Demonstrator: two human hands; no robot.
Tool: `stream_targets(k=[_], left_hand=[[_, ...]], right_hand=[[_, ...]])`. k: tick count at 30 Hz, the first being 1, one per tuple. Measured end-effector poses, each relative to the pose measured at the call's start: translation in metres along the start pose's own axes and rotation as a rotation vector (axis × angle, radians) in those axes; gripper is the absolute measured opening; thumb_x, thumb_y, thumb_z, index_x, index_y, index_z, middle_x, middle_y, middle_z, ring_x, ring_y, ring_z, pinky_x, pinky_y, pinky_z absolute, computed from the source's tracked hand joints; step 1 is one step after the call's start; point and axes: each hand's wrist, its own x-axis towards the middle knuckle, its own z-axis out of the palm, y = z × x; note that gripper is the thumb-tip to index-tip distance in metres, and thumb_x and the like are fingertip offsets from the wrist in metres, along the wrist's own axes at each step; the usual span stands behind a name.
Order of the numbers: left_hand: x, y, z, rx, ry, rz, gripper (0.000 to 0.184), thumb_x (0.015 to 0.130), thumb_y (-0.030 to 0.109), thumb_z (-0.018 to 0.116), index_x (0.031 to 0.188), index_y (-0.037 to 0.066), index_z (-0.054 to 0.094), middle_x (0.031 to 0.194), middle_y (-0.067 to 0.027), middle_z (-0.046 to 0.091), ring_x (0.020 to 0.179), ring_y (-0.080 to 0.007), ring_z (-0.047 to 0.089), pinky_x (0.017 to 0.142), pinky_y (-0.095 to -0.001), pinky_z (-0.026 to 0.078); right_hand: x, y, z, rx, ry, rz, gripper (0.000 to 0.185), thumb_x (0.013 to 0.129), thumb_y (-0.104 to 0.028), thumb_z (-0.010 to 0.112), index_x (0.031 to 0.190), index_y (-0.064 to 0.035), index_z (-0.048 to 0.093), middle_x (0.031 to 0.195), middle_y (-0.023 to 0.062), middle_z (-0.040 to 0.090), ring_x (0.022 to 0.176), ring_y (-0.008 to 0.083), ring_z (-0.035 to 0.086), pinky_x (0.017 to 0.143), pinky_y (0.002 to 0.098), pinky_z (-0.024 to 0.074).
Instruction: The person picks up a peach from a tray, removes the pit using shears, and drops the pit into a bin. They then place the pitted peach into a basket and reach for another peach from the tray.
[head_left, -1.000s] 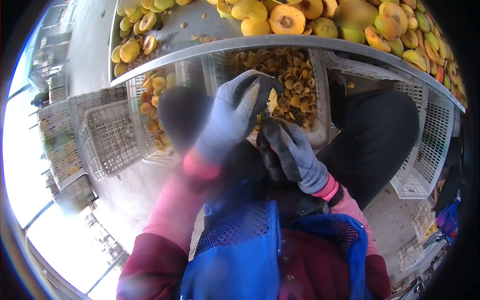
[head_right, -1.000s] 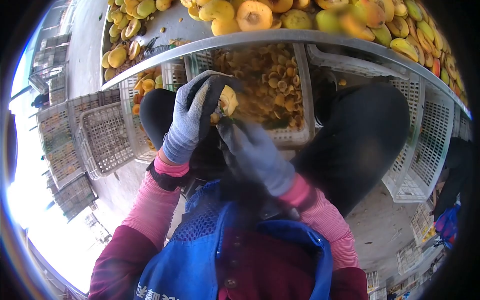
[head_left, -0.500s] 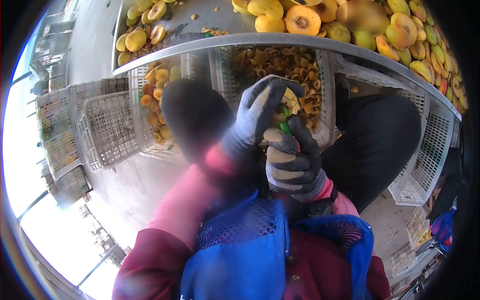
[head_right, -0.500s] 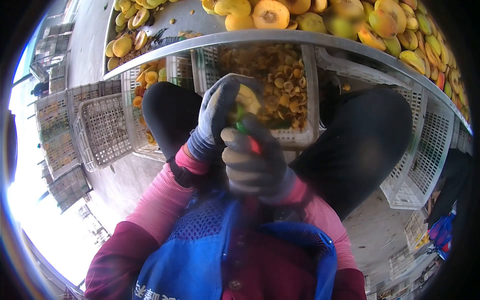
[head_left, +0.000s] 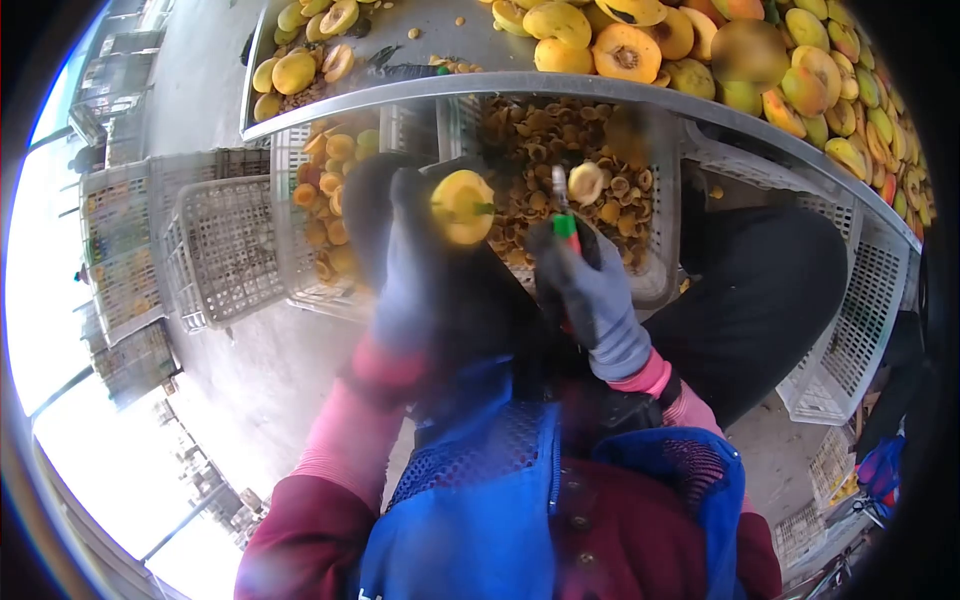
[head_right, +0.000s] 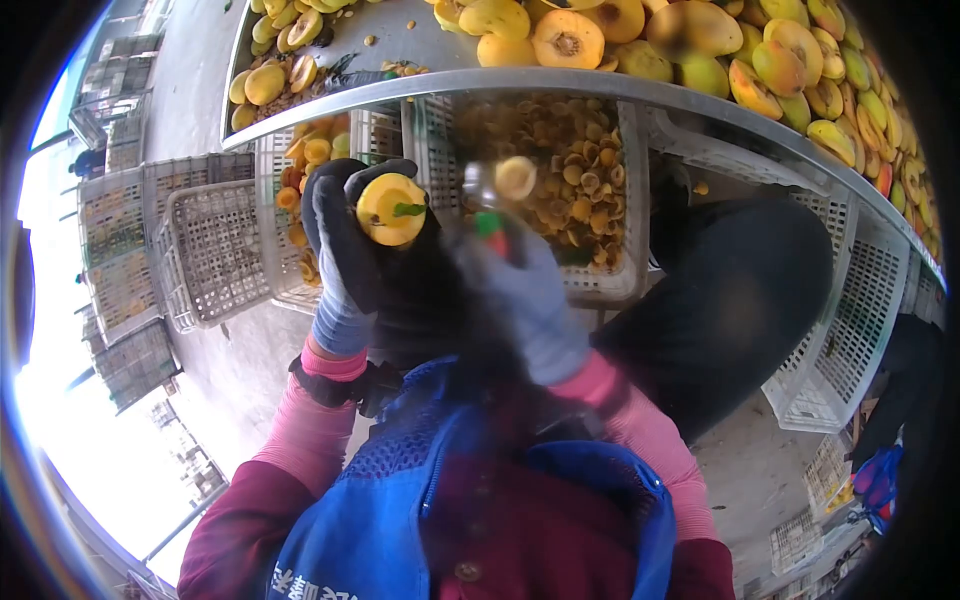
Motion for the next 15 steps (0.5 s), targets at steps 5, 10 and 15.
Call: stream_targets(k=[5, 10, 15], left_hand=[[-0.011, 0.0, 0.021, 0.328, -0.037, 0.304, 0.028, 0.087, 0.007, 0.047, 0.11, -0.007, 0.045, 0.086, -0.0178, 0.058, 0.071, -0.0286, 0.058, 0.071, -0.0354, 0.047], [-0.018, 0.021, 0.016, 0.261, -0.014, 0.217, 0.034, 0.099, 0.026, 0.036, 0.102, 0.0, 0.057, 0.082, -0.011, 0.06, 0.07, -0.0212, 0.058, 0.071, -0.0327, 0.047], [-0.001, -0.033, -0.123, 0.11, 0.465, 0.1, 0.043, 0.093, 0.035, 0.048, 0.117, 0.0, 0.053, 0.098, -0.0129, 0.061, 0.089, -0.0231, 0.06, 0.078, -0.033, 0.048]], right_hand=[[0.008, -0.004, 0.015, -0.784, 0.035, -0.549, 0.026, 0.079, -0.006, 0.064, 0.103, -0.0019, 0.055, 0.076, 0.0019, 0.059, 0.076, 0.0093, 0.06, 0.061, 0.0237, 0.045], [0.007, 0.0, 0.012, -0.079, 0.039, -0.134, 0.018, 0.085, -0.009, 0.06, 0.099, 0.0003, 0.055, 0.067, 0.0016, 0.053, 0.051, 0.0066, 0.047, 0.045, 0.0206, 0.0384], [0.005, -0.009, -0.02, -0.085, 0.057, 0.091, 0.026, 0.089, -0.023, 0.059, 0.099, 0.0014, 0.055, 0.061, 0.0038, 0.051, 0.041, 0.0098, 0.046, 0.036, 0.0222, 0.0364]])
